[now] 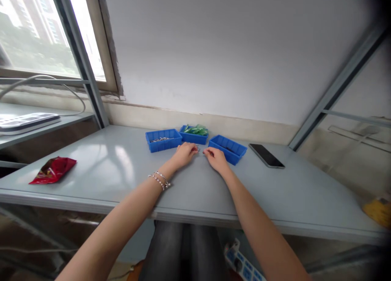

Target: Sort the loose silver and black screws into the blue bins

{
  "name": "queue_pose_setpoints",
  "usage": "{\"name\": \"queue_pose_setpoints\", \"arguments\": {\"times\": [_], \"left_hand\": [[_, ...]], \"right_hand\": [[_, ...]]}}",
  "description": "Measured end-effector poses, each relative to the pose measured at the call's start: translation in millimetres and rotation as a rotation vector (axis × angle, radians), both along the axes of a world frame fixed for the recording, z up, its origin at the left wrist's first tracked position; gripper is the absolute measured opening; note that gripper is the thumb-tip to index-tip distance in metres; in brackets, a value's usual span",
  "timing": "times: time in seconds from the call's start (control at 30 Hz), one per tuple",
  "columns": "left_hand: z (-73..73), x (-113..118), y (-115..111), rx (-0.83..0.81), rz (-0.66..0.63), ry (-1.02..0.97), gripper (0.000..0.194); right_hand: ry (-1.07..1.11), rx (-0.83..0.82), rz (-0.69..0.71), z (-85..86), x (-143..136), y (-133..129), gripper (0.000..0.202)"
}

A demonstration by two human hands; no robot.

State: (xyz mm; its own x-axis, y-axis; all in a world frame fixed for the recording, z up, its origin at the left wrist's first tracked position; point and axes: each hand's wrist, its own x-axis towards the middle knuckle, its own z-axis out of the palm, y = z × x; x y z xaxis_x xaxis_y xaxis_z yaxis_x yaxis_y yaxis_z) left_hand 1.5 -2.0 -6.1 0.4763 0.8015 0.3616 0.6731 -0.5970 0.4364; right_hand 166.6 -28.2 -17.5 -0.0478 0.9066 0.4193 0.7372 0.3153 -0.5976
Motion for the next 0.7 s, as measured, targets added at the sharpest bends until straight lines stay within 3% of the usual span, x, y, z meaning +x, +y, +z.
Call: {"name": "queue_pose_setpoints", "arguments": {"times": [0.43, 0.7], "left_hand": [[-1.1, 2.3, 0.8, 0.017, -0.106, -0.114, 0.011], [-0.7, 2.4, -2.0, -0.01, -0.145, -0.111, 0.012]], "right_hand": [[0.028, -0.03, 0.063, -4.3, -1.8, -1.2, 0.02], [0.081, -0.028, 0.051, 2.7, -3.8, -4.7, 0.022]]}}
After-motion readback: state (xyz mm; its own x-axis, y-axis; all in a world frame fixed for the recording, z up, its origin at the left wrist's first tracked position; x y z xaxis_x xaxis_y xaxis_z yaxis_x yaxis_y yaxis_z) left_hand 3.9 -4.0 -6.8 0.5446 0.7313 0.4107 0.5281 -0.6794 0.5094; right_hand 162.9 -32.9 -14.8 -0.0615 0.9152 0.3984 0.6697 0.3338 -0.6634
